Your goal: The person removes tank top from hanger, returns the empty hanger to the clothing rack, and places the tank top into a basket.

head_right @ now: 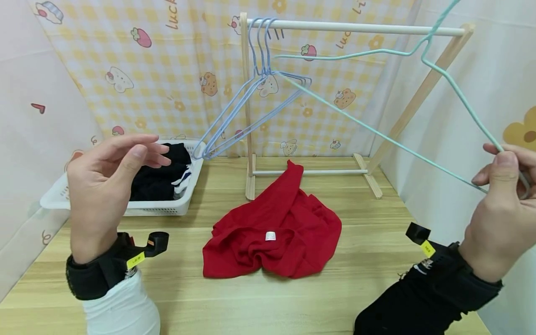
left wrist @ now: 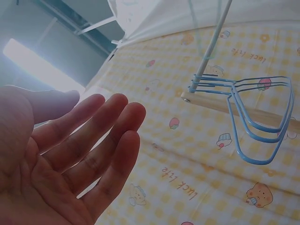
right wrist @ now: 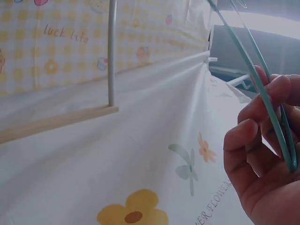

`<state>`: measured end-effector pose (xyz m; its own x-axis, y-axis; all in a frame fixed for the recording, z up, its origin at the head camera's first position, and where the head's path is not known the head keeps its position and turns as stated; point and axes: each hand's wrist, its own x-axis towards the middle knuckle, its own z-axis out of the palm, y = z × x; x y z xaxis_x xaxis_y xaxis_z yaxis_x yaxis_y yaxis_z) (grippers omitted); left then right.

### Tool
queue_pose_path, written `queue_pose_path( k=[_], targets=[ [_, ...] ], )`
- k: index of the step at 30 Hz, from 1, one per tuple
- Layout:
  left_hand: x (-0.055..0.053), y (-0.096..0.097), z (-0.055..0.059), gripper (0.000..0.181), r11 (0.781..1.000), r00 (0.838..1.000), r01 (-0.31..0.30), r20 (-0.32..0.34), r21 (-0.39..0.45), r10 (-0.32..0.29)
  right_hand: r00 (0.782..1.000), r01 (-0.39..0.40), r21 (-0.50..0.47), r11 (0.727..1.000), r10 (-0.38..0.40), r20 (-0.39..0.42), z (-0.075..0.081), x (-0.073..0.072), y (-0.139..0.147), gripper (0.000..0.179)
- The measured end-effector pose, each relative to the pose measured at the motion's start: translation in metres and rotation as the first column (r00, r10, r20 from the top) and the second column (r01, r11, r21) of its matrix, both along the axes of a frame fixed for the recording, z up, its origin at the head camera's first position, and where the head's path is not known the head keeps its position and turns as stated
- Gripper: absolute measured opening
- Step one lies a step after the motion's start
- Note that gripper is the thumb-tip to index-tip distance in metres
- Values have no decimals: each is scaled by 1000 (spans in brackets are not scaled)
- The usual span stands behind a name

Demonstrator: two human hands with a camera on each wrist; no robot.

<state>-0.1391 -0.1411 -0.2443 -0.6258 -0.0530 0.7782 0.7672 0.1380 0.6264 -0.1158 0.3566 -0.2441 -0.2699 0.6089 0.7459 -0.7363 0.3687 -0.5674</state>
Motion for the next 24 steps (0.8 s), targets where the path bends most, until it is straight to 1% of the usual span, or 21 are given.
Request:
queue_pose_path(
  k=[1, 2, 3, 5, 6, 7, 8, 9, 10, 12, 16, 18, 21, 24],
  targets=[
    [0, 0, 0, 20, 1000, 1000, 0, 3, -6, 0, 997, 51, 9, 999, -51, 52, 1, 0, 1, 32],
    [0, 1, 0, 20, 1000, 1000, 0, 7, -10, 0, 984, 120, 45, 992, -124, 125, 2, 0, 0, 33],
    [0, 1, 0, 21, 1000, 1000, -4, 12, -16, 4, 964, 167, 69, 984, -178, 196, 3, -1, -1, 34],
    [1, 2, 0, 21, 1000, 1000, 3, 23, -13, -2, 908, 254, 109, 961, -276, 315, 6, -2, -7, 30],
    [1, 3, 0, 20, 1000, 1000, 4, 29, -12, -4, 874, 293, 128, 947, -320, 365, 7, -3, -10, 29],
    [2, 3, 0, 20, 1000, 999, 2, 36, -14, -1, 831, 335, 166, 927, -374, 411, 8, -5, -14, 28],
    [2, 3, 0, 20, 1000, 999, -1, 43, -16, 2, 814, 348, 178, 920, -391, 429, 8, -7, -18, 27],
    [3, 4, 0, 20, 1000, 999, -4, 49, -19, 5, 810, 354, 174, 919, -394, 434, 9, -10, -22, 25],
    [3, 4, 0, 20, 1000, 999, -5, 54, -19, 6, 811, 357, 187, 915, -403, 424, 8, -14, -26, 24],
    [3, 5, 0, 20, 1000, 998, -6, 62, -24, 7, 818, 364, 219, 905, -424, 389, 7, -24, -34, 24],
    [3, 7, -1, 20, 1000, 998, 14, 65, -22, -13, 856, 340, 217, 915, -397, 332, 3, -47, -50, 21],
    [3, 9, -1, 19, 999, 998, 22, 62, -27, -21, 867, 326, 165, 931, -364, 340, 0, -59, -58, 18],
    [2, 12, -1, 19, 998, 998, 28, 58, -48, -25, 884, 299, 174, 938, -341, 319, -8, -72, -66, 18],
    [2, 14, 0, 20, 997, 998, 26, 53, -76, -22, 898, 274, 193, 942, -322, 300, -14, -80, -75, 19]
  ],
)
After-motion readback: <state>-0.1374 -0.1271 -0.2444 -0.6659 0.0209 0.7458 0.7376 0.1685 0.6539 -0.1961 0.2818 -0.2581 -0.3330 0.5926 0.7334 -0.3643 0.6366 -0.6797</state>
